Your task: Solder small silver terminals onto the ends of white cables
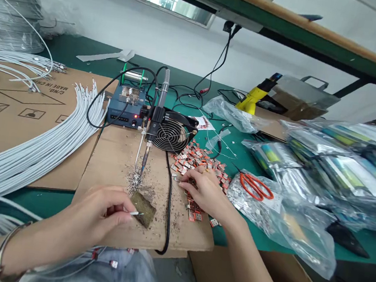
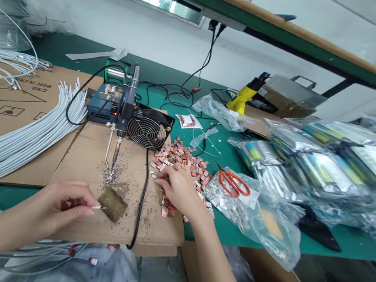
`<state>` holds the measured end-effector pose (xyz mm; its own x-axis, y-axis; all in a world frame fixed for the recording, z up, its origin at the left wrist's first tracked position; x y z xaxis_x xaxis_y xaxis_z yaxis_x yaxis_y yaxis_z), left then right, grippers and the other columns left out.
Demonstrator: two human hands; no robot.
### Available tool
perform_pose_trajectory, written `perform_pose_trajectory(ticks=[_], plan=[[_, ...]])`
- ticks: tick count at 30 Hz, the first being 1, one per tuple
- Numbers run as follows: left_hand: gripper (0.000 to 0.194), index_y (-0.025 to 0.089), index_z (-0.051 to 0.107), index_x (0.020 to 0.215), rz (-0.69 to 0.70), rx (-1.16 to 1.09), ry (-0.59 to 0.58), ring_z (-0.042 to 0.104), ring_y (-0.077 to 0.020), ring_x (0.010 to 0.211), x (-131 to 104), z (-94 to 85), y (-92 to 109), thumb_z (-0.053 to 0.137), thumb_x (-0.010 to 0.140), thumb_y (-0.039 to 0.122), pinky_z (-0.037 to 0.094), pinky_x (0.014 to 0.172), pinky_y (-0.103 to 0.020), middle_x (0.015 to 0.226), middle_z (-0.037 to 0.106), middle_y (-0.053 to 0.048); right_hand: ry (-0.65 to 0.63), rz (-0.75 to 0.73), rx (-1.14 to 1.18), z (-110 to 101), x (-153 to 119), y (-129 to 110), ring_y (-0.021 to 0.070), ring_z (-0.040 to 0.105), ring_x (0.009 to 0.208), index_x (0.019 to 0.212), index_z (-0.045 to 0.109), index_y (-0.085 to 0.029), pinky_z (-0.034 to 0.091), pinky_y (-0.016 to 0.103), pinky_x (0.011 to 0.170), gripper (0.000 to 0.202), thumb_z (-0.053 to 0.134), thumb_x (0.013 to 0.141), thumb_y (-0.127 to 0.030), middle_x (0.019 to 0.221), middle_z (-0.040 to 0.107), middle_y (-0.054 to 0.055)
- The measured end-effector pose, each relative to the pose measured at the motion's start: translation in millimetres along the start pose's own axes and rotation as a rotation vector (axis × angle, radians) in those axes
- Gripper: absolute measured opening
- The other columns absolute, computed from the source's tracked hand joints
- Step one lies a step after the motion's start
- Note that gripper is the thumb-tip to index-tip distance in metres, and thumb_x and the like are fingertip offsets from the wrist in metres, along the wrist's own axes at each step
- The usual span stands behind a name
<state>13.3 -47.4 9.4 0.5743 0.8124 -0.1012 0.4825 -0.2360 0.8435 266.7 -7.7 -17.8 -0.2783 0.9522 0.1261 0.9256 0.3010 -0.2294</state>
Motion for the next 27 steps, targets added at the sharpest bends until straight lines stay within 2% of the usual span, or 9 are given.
perform_pose_trajectory(ticks=[3, 8, 10, 13, 15, 17, 20, 23, 27], plan=[[0.016, 0.016, 0.062, 0.077, -0.008, 0.110, -0.047, 0.052, -0.0127, 0.063, 15, -7.2, -5, 0.049, 0.082, 0.024, 0.038, 0.056, -0.021, 0.070, 0.060, -0.001, -0.041, -0.039, 0.014, -2, -2, -4, 0.0209, 0.048, 0.076, 0.073, 0.059, -0.017, 0.034, 0.034, 0.071, 0.008, 0.059, 0.081, -0.018, 0.079, 0.057, 0.006], [0.017, 0.014, 0.054, 0.082, -0.310, -0.150, -0.185, 0.049, -0.0111, 0.039, 39, -11.9, -34, 0.051, 0.080, 0.031, 0.036, 0.036, -0.018, 0.051, 0.051, 0.003, 0.027, -0.019, 0.159, -9, -7, -10, 0.0207, 0.051, 0.071, 0.075, 0.056, -0.018, 0.037, 0.033, 0.065, 0.009, 0.053, 0.083, -0.020, 0.075, 0.058, 0.006], [0.018, 0.012, 0.054, 0.084, -0.301, -0.193, -0.207, 0.047, -0.0097, 0.037, 47, -14.2, -39, 0.052, 0.079, 0.030, 0.035, 0.035, -0.017, 0.049, 0.050, 0.004, 0.073, 0.020, 0.375, -11, -9, -15, 0.0189, 0.054, 0.066, 0.084, 0.057, -0.018, 0.040, 0.030, 0.059, 0.007, 0.052, 0.085, -0.023, 0.072, 0.060, 0.004], [0.024, 0.009, 0.061, 0.086, -0.216, -0.227, -0.218, 0.042, -0.0064, 0.038, 56, -17.4, -40, 0.053, 0.080, 0.031, 0.029, 0.035, -0.015, 0.050, 0.046, 0.005, 0.043, -0.007, 0.580, -11, -9, -32, 0.0175, 0.058, 0.064, 0.096, 0.060, -0.020, 0.042, 0.029, 0.056, 0.014, 0.053, 0.084, -0.026, 0.075, 0.064, 0.003], [0.027, 0.008, 0.065, 0.086, -0.176, -0.228, -0.210, 0.038, -0.0045, 0.039, 58, -18.4, -38, 0.053, 0.081, 0.032, 0.026, 0.036, -0.015, 0.051, 0.042, 0.005, -0.009, -0.047, 0.593, -11, -7, -46, 0.0165, 0.058, 0.060, 0.087, 0.062, -0.020, 0.041, 0.028, 0.054, 0.010, 0.054, 0.084, -0.024, 0.072, 0.065, 0.002], [0.028, 0.008, 0.067, 0.087, -0.170, -0.232, -0.204, 0.035, -0.0035, 0.040, 57, -18.1, -37, 0.053, 0.082, 0.032, 0.027, 0.036, -0.015, 0.055, 0.047, 0.003, -0.043, -0.077, 0.581, -11, -3, -56, 0.0159, 0.056, 0.060, 0.075, 0.061, -0.020, 0.041, 0.028, 0.054, 0.010, 0.055, 0.083, -0.022, 0.070, 0.063, 0.002], [0.028, 0.009, 0.065, 0.093, -0.223, -0.260, -0.217, 0.036, -0.0035, 0.040, 53, -16.5, -37, 0.053, 0.082, 0.032, 0.029, 0.033, -0.015, 0.064, 0.053, 0.001, -0.030, -0.095, 0.554, -9, 3, -64, 0.0158, 0.054, 0.061, 0.070, 0.060, -0.019, 0.040, 0.028, 0.055, 0.011, 0.059, 0.081, -0.023, 0.066, 0.058, 0.002], [0.031, 0.010, 0.062, 0.098, -0.277, -0.317, -0.246, 0.034, -0.0049, 0.036, 50, -16.0, -39, 0.051, 0.083, 0.035, 0.026, 0.030, -0.013, 0.050, 0.041, 0.006, -0.083, -0.024, 0.645, 3, 8, -64, 0.0131, 0.052, 0.055, 0.074, 0.061, -0.018, 0.039, 0.025, 0.050, 0.009, 0.058, 0.081, -0.023, 0.062, 0.058, 0.000], [0.030, 0.011, 0.061, 0.100, -0.260, -0.393, -0.261, 0.031, -0.0047, 0.035, 50, -17.4, -41, 0.051, 0.084, 0.035, 0.025, 0.030, -0.012, 0.044, 0.036, 0.008, -0.187, 0.166, 1.041, 24, 15, -67, 0.0122, 0.059, 0.059, 0.080, 0.062, -0.016, 0.049, 0.023, 0.052, 0.006, 0.061, 0.078, -0.022, 0.069, 0.063, 0.002]])
Point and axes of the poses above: each hand's wrist, its own x-axis towards the middle knuckle, its own z-axis out of the palm, y = z × x, the point moved 3 cm from there along x, towards the middle knuckle
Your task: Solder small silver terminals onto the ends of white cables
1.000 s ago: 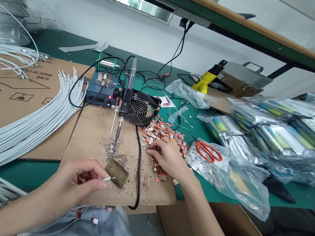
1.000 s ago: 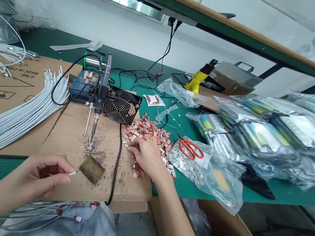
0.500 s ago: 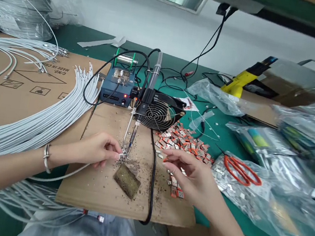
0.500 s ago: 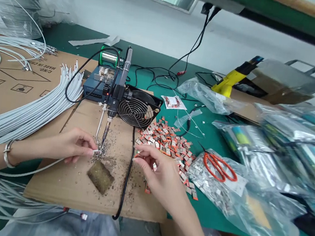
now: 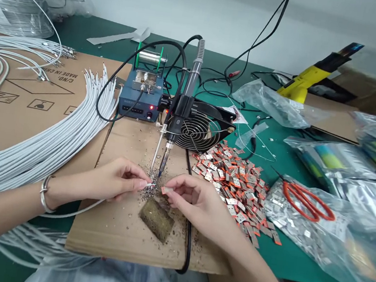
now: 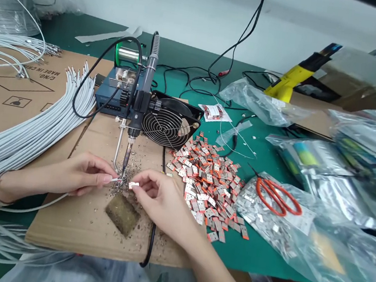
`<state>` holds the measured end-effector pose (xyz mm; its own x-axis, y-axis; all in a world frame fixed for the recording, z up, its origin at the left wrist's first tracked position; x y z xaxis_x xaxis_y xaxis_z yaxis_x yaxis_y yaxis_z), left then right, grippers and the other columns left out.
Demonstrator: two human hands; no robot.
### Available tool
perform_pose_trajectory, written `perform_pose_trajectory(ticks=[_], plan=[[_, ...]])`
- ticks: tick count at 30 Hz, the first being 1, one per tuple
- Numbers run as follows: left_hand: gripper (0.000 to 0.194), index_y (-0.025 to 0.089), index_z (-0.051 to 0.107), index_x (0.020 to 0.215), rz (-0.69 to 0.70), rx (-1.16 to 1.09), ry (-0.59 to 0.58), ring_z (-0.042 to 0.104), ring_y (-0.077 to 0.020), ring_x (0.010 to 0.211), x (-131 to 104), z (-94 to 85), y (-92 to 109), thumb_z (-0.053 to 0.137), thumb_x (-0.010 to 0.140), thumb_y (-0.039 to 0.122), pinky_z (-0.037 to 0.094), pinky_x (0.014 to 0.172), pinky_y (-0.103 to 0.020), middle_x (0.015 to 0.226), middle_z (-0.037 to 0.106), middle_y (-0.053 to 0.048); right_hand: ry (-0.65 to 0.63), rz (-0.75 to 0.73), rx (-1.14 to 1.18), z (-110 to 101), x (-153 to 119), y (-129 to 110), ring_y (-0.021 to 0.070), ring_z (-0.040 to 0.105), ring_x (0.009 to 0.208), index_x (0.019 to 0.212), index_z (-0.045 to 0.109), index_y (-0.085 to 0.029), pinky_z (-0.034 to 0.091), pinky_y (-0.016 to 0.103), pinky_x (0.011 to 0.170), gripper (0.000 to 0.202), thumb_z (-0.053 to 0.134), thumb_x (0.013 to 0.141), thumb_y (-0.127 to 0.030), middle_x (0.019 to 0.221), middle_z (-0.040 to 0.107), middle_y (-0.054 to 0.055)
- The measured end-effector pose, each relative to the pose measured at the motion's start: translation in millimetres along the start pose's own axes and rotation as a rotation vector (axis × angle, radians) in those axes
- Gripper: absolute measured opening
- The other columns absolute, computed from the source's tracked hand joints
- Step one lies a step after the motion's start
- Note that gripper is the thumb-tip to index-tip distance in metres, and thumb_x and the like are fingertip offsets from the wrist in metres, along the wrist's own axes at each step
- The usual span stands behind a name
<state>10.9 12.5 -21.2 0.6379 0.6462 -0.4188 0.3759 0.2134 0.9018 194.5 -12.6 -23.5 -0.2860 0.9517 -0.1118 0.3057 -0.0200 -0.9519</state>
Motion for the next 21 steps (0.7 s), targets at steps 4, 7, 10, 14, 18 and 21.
perform_pose_trajectory(ticks=[4, 7, 10, 14, 18, 21], plan=[[0.030, 0.010, 0.062, 0.100, -0.011, -0.039, 0.001, 0.029, -0.0039, 0.035, 0, 0.0, 1, 0.051, 0.084, 0.032, 0.023, 0.030, -0.012, 0.046, 0.037, 0.008, 0.025, 0.180, 0.378, 10, 6, 8, 0.0097, 0.061, 0.053, 0.082, 0.062, -0.014, 0.053, 0.020, 0.052, 0.023, 0.072, 0.068, -0.028, 0.067, 0.066, 0.003], [0.029, 0.009, 0.064, 0.099, 0.019, -0.038, -0.005, 0.029, -0.0032, 0.035, 0, 0.5, 4, 0.050, 0.084, 0.030, 0.023, 0.031, -0.012, 0.047, 0.037, 0.008, 0.014, 0.203, 0.463, 13, 7, 7, 0.0097, 0.063, 0.054, 0.082, 0.063, -0.013, 0.054, 0.019, 0.053, 0.028, 0.075, 0.065, -0.031, 0.067, 0.068, 0.004], [0.027, 0.010, 0.065, 0.096, 0.043, -0.041, -0.011, 0.028, -0.0030, 0.035, 0, 0.4, 6, 0.050, 0.085, 0.029, 0.022, 0.032, -0.012, 0.044, 0.036, 0.008, 0.013, 0.185, 0.477, 13, 6, 6, 0.0092, 0.063, 0.053, 0.081, 0.063, -0.012, 0.054, 0.017, 0.051, 0.026, 0.075, 0.067, -0.030, 0.064, 0.068, 0.003], [0.027, 0.009, 0.064, 0.094, 0.029, -0.049, 0.002, 0.028, -0.0035, 0.035, 1, 0.2, 6, 0.051, 0.084, 0.030, 0.021, 0.032, -0.013, 0.044, 0.035, 0.008, 0.044, 0.173, 0.461, 12, 5, 6, 0.0089, 0.062, 0.052, 0.080, 0.064, -0.013, 0.054, 0.018, 0.050, 0.022, 0.075, 0.067, -0.027, 0.068, 0.069, 0.004], [0.028, 0.009, 0.063, 0.094, 0.013, -0.054, -0.004, 0.027, -0.0038, 0.035, 1, 0.9, 7, 0.051, 0.084, 0.032, 0.021, 0.032, -0.014, 0.044, 0.034, 0.008, 0.034, 0.165, 0.445, 13, 5, 6, 0.0100, 0.063, 0.054, 0.080, 0.065, -0.014, 0.054, 0.019, 0.051, 0.020, 0.074, 0.067, -0.026, 0.069, 0.070, 0.005], [0.027, 0.010, 0.063, 0.094, 0.018, -0.056, -0.006, 0.025, -0.0035, 0.034, 0, 0.9, 7, 0.050, 0.084, 0.032, 0.019, 0.031, -0.014, 0.043, 0.033, 0.009, 0.031, 0.166, 0.448, 13, 4, 5, 0.0102, 0.062, 0.054, 0.079, 0.065, -0.014, 0.053, 0.019, 0.049, 0.021, 0.075, 0.067, -0.027, 0.070, 0.070, 0.006]])
Point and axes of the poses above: each hand's wrist, its own x-axis towards the middle knuckle, its own z-axis out of the palm, y = z × x, the point moved 3 cm from there along x, towards the middle knuckle
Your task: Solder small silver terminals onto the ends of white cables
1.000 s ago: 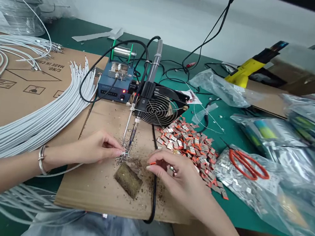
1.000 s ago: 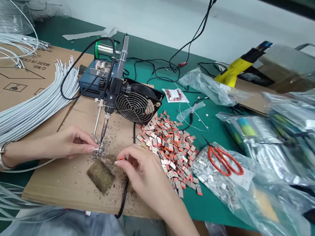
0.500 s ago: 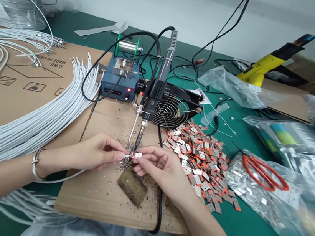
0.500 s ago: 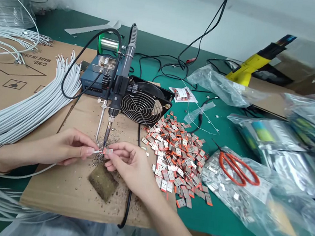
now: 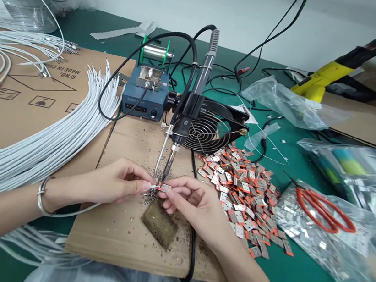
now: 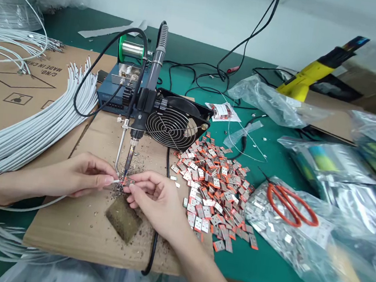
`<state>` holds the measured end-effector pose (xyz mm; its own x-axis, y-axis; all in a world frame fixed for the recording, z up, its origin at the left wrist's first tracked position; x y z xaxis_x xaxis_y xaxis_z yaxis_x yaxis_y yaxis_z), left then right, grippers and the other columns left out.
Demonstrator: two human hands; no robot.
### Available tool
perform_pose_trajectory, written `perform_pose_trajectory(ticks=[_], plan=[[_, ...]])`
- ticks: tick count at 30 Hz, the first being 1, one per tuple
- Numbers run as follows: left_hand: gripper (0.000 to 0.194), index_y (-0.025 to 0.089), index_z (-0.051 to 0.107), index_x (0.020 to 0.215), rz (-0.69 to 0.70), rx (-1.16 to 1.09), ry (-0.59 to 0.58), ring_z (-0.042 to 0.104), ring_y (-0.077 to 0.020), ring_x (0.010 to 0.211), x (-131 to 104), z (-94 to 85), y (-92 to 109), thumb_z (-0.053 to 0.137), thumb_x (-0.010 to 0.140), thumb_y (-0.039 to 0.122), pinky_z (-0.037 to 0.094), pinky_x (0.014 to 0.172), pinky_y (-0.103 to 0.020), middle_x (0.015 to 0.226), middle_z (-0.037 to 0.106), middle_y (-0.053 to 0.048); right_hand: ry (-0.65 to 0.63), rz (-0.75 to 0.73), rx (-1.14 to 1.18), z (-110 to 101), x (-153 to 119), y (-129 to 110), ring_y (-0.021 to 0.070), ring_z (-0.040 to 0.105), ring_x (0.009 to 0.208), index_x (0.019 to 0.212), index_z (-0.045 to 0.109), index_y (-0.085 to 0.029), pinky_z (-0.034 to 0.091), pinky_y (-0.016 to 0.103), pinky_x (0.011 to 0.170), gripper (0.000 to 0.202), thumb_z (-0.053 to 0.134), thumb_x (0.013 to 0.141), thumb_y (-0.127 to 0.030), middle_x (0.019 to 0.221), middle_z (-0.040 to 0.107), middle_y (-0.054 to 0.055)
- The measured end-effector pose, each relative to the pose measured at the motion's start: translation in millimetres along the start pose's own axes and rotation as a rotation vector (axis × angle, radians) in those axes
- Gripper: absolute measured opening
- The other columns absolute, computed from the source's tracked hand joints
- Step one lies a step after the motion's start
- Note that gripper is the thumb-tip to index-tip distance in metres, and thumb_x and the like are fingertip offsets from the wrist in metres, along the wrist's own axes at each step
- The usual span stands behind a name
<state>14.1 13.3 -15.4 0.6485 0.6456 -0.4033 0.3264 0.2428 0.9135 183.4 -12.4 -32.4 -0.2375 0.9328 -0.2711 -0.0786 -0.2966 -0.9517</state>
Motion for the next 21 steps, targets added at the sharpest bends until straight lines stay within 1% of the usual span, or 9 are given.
perform_pose_trajectory(ticks=[4, 8, 13, 18, 21], plan=[[0.024, 0.010, 0.062, 0.094, 0.009, -0.027, -0.003, 0.024, -0.0034, 0.035, -0.3, -0.1, -0.1, 0.049, 0.085, 0.029, 0.018, 0.031, -0.014, 0.043, 0.033, 0.009, -0.001, 0.008, 0.015, -0.2, -0.6, -0.4, 0.0099, 0.060, 0.051, 0.079, 0.065, -0.014, 0.051, 0.019, 0.046, 0.021, 0.075, 0.067, -0.027, 0.069, 0.070, 0.005], [0.024, 0.010, 0.061, 0.094, 0.009, -0.048, -0.010, 0.022, -0.0029, 0.034, -0.2, 0.3, 0.1, 0.048, 0.086, 0.030, 0.016, 0.032, -0.014, 0.043, 0.031, 0.009, -0.007, 0.027, 0.019, 0.7, -0.1, -0.4, 0.0079, 0.059, 0.050, 0.079, 0.064, -0.014, 0.048, 0.016, 0.045, 0.021, 0.075, 0.066, -0.027, 0.068, 0.069, 0.005], [0.023, 0.011, 0.060, 0.094, 0.018, -0.061, -0.024, 0.023, -0.0032, 0.035, -0.2, 0.2, -1.1, 0.049, 0.087, 0.029, 0.017, 0.032, -0.014, 0.044, 0.032, 0.009, -0.004, 0.054, 0.022, 1.3, 0.9, -0.9, 0.0075, 0.056, 0.048, 0.079, 0.064, -0.015, 0.045, 0.015, 0.041, 0.024, 0.076, 0.064, -0.030, 0.067, 0.069, 0.004], [0.031, 0.013, 0.060, 0.097, 0.002, -0.057, -0.042, 0.020, -0.0033, 0.036, -0.6, -2.6, -6.0, 0.051, 0.085, 0.041, 0.014, 0.032, -0.014, 0.045, 0.030, 0.009, 0.019, 0.067, 0.014, 1.1, 1.9, -1.0, 0.0060, 0.051, 0.042, 0.078, 0.064, -0.015, 0.041, 0.015, 0.037, 0.027, 0.076, 0.063, -0.033, 0.068, 0.070, 0.005], [0.035, 0.013, 0.059, 0.099, -0.016, -0.059, -0.043, 0.021, -0.0032, 0.036, -1.3, -4.3, -6.6, 0.052, 0.084, 0.044, 0.014, 0.032, -0.014, 0.047, 0.030, 0.009, 0.026, 0.061, 0.011, 0.7, 1.7, -2.2, 0.0058, 0.050, 0.042, 0.078, 0.064, -0.014, 0.039, 0.016, 0.037, 0.028, 0.076, 0.062, -0.034, 0.070, 0.071, 0.007]])
Point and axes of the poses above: each hand's wrist, its own x-axis towards the middle knuckle, its own z-axis out of the palm, y = z × x, the point moved 3 cm from there along x, towards the middle knuckle
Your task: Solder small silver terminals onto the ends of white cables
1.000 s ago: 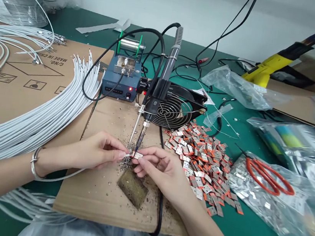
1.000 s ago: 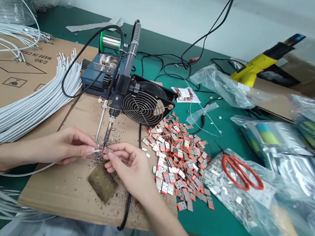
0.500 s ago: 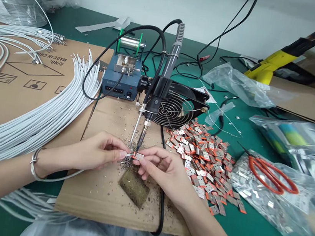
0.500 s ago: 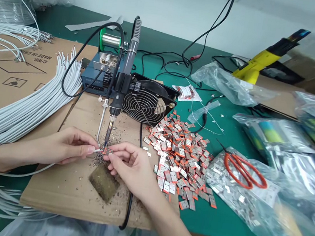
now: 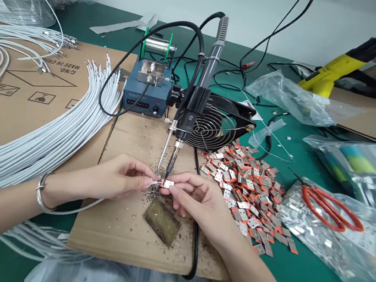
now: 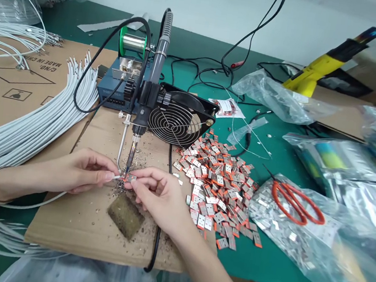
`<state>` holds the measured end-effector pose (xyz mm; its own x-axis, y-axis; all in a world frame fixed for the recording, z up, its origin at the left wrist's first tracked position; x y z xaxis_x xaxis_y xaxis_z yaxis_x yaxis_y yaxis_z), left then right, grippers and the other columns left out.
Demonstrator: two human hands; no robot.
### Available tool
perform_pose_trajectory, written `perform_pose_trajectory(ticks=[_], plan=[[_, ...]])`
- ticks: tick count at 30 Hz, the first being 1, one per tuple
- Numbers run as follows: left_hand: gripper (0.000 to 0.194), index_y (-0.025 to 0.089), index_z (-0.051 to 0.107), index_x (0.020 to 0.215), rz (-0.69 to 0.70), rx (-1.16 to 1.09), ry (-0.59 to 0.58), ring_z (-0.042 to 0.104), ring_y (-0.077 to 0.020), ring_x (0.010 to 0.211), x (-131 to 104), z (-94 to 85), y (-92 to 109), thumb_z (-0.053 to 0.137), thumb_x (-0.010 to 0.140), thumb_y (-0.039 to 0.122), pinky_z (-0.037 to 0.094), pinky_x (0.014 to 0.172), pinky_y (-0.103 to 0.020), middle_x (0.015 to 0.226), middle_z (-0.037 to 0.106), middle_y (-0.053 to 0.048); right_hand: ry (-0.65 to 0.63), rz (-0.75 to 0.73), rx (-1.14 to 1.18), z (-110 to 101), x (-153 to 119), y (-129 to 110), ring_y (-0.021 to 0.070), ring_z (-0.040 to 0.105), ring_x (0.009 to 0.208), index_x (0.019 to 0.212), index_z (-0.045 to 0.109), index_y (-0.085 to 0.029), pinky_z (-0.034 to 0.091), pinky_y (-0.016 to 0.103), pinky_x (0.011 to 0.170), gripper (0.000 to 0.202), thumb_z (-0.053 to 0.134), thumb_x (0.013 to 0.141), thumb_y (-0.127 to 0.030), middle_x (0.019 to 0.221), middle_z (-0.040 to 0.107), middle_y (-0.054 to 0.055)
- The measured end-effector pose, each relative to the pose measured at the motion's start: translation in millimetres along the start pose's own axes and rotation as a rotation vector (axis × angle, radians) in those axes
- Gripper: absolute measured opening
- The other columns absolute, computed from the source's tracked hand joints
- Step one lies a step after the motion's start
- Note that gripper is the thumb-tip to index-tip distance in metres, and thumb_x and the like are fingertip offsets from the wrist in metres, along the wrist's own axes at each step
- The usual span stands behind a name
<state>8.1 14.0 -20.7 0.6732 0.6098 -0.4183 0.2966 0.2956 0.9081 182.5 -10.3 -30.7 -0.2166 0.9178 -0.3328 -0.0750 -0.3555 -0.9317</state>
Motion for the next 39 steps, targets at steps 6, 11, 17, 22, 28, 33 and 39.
perform_pose_trajectory(ticks=[6, 11, 17, 22, 28, 33, 39], plan=[[0.027, 0.013, 0.059, 0.097, -0.039, -0.056, 0.002, 0.019, -0.0032, 0.035, 0.2, 2.3, 5.2, 0.051, 0.086, 0.036, 0.014, 0.031, -0.014, 0.045, 0.029, 0.010, -0.049, -0.035, 0.039, -0.3, -0.9, -3.7, 0.0054, 0.052, 0.045, 0.078, 0.065, -0.015, 0.039, 0.014, 0.041, 0.023, 0.076, 0.065, -0.030, 0.063, 0.069, 0.004], [0.022, 0.012, 0.058, 0.096, -0.070, -0.081, 0.026, 0.020, -0.0035, 0.034, 0.9, 3.9, 6.1, 0.051, 0.087, 0.030, 0.016, 0.031, -0.013, 0.043, 0.031, 0.010, -0.084, -0.055, 0.066, -0.7, 0.0, -2.0, 0.0057, 0.057, 0.050, 0.080, 0.067, -0.015, 0.041, 0.013, 0.044, 0.017, 0.075, 0.069, -0.026, 0.066, 0.071, 0.004], [0.023, 0.013, 0.057, 0.097, -0.086, -0.102, 0.021, 0.020, -0.0032, 0.035, -1.4, 3.3, 5.4, 0.053, 0.085, 0.032, 0.015, 0.031, -0.013, 0.043, 0.031, 0.010, -0.117, -0.061, 0.091, -2.2, -0.7, -0.3, 0.0054, 0.063, 0.059, 0.084, 0.067, -0.017, 0.046, 0.011, 0.052, 0.013, 0.071, 0.074, -0.022, 0.073, 0.072, 0.003], [0.024, 0.014, 0.057, 0.097, -0.102, -0.103, 0.016, 0.020, -0.0031, 0.035, -0.9, 3.1, 4.5, 0.054, 0.085, 0.034, 0.015, 0.031, -0.013, 0.045, 0.031, 0.010, -0.109, -0.061, 0.065, -2.1, -0.6, -1.9, 0.0092, 0.066, 0.064, 0.083, 0.067, -0.015, 0.049, 0.015, 0.055, 0.014, 0.072, 0.072, -0.023, 0.074, 0.073, 0.005], [0.022, 0.015, 0.056, 0.095, -0.129, -0.111, 0.008, 0.018, -0.0030, 0.034, 0.8, 3.3, 3.5, 0.054, 0.085, 0.034, 0.014, 0.030, -0.013, 0.045, 0.028, 0.010, -0.067, -0.051, 0.025, -1.7, -0.3, -1.4, 0.0104, 0.067, 0.064, 0.081, 0.067, -0.015, 0.051, 0.016, 0.057, 0.015, 0.073, 0.070, -0.023, 0.072, 0.072, 0.005], [0.021, 0.015, 0.057, 0.093, -0.110, -0.125, 0.000, 0.017, -0.0034, 0.035, -0.3, 3.2, 5.6, 0.053, 0.085, 0.034, 0.014, 0.031, -0.014, 0.043, 0.027, 0.011, -0.081, -0.074, 0.064, -2.0, -1.8, -2.9, 0.0091, 0.068, 0.066, 0.080, 0.067, -0.017, 0.051, 0.014, 0.061, 0.013, 0.073, 0.071, -0.023, 0.071, 0.072, 0.003], [0.021, 0.014, 0.056, 0.096, -0.116, -0.133, 0.003, 0.018, -0.0036, 0.034, 1.4, 2.2, 2.3, 0.053, 0.085, 0.032, 0.015, 0.030, -0.013, 0.042, 0.029, 0.011, -0.068, -0.064, 0.046, -0.8, -0.9, -2.4, 0.0070, 0.067, 0.064, 0.081, 0.066, -0.017, 0.049, 0.011, 0.059, 0.015, 0.073, 0.070, -0.024, 0.072, 0.073, 0.002]])
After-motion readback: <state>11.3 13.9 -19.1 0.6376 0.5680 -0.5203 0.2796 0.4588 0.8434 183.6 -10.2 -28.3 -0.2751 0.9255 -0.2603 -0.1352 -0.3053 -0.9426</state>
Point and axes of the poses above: each hand's wrist, its own x-axis towards the middle knuckle, its own z-axis out of the palm, y = z × x, the point moved 3 cm from there along x, towards the middle knuckle
